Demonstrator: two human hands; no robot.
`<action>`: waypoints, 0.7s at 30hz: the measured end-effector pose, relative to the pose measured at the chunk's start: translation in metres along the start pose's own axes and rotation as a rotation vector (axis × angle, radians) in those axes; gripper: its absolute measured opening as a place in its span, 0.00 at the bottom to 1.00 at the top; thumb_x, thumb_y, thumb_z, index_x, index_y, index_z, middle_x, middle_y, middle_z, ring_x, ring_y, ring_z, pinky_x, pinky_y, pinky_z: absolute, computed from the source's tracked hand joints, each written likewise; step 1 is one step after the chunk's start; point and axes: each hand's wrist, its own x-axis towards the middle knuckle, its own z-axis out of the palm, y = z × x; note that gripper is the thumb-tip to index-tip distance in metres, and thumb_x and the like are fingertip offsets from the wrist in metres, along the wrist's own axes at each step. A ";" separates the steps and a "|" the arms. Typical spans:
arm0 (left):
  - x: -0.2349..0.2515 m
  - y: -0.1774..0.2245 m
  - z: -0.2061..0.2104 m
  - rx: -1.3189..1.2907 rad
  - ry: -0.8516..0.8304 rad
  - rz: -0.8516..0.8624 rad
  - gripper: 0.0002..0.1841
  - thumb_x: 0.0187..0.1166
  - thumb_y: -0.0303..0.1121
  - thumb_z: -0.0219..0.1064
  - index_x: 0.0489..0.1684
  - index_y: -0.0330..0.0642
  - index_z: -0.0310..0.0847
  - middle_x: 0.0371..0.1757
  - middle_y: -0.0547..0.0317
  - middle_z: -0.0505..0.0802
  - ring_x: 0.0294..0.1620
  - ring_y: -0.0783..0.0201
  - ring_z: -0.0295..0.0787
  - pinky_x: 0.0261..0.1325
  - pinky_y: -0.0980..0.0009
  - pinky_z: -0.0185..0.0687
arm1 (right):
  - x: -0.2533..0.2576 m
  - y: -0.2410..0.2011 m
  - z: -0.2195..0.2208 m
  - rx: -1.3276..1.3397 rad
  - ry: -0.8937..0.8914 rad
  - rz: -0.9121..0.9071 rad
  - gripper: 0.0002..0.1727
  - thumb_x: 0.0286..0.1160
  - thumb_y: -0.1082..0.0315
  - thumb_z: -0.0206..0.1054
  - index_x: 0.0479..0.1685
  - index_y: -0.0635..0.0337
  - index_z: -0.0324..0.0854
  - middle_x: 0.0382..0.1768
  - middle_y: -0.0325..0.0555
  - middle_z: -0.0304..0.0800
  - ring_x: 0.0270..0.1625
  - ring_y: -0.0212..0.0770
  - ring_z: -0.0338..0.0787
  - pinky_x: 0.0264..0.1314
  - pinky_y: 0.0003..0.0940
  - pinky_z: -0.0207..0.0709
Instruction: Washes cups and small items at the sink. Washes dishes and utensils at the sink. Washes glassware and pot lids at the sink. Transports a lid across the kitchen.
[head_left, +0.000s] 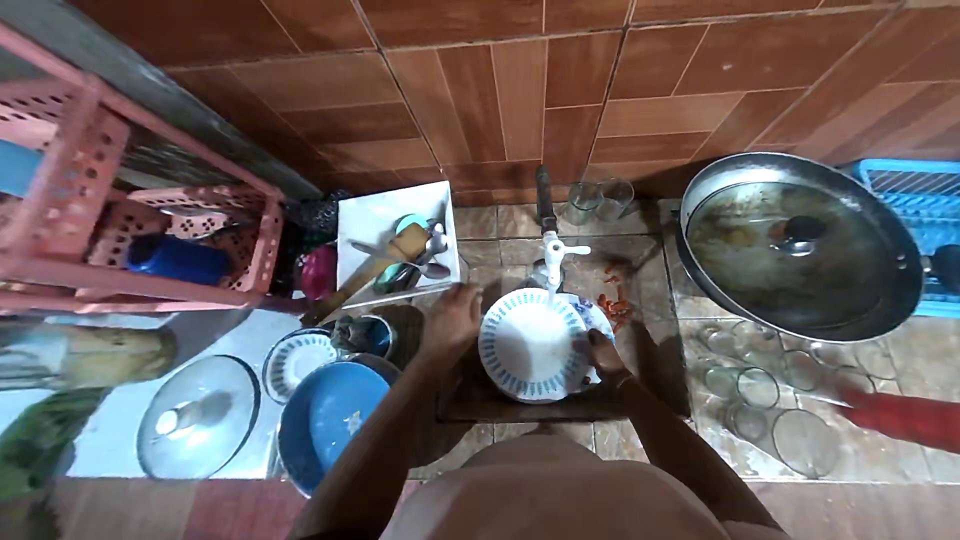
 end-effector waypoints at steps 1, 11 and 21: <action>0.000 -0.002 0.021 -0.012 -0.077 -0.031 0.19 0.91 0.38 0.53 0.72 0.42 0.81 0.68 0.42 0.88 0.67 0.43 0.87 0.70 0.42 0.80 | -0.008 0.002 -0.006 0.033 0.026 0.000 0.26 0.72 0.64 0.76 0.66 0.70 0.79 0.57 0.64 0.87 0.58 0.53 0.88 0.63 0.54 0.83; -0.013 -0.032 0.143 0.117 -0.484 -0.321 0.37 0.74 0.35 0.71 0.84 0.28 0.63 0.87 0.29 0.64 0.88 0.31 0.58 0.86 0.36 0.56 | -0.068 0.033 -0.084 0.185 0.302 -0.029 0.26 0.72 0.70 0.75 0.70 0.70 0.77 0.60 0.59 0.89 0.60 0.46 0.90 0.67 0.45 0.84; -0.010 -0.021 0.122 -0.052 -0.537 -0.259 0.30 0.90 0.39 0.56 0.88 0.33 0.56 0.76 0.34 0.80 0.75 0.41 0.81 0.77 0.48 0.75 | -0.057 0.025 -0.090 -0.387 0.207 0.233 0.32 0.82 0.51 0.69 0.75 0.68 0.76 0.65 0.68 0.86 0.69 0.63 0.86 0.75 0.62 0.76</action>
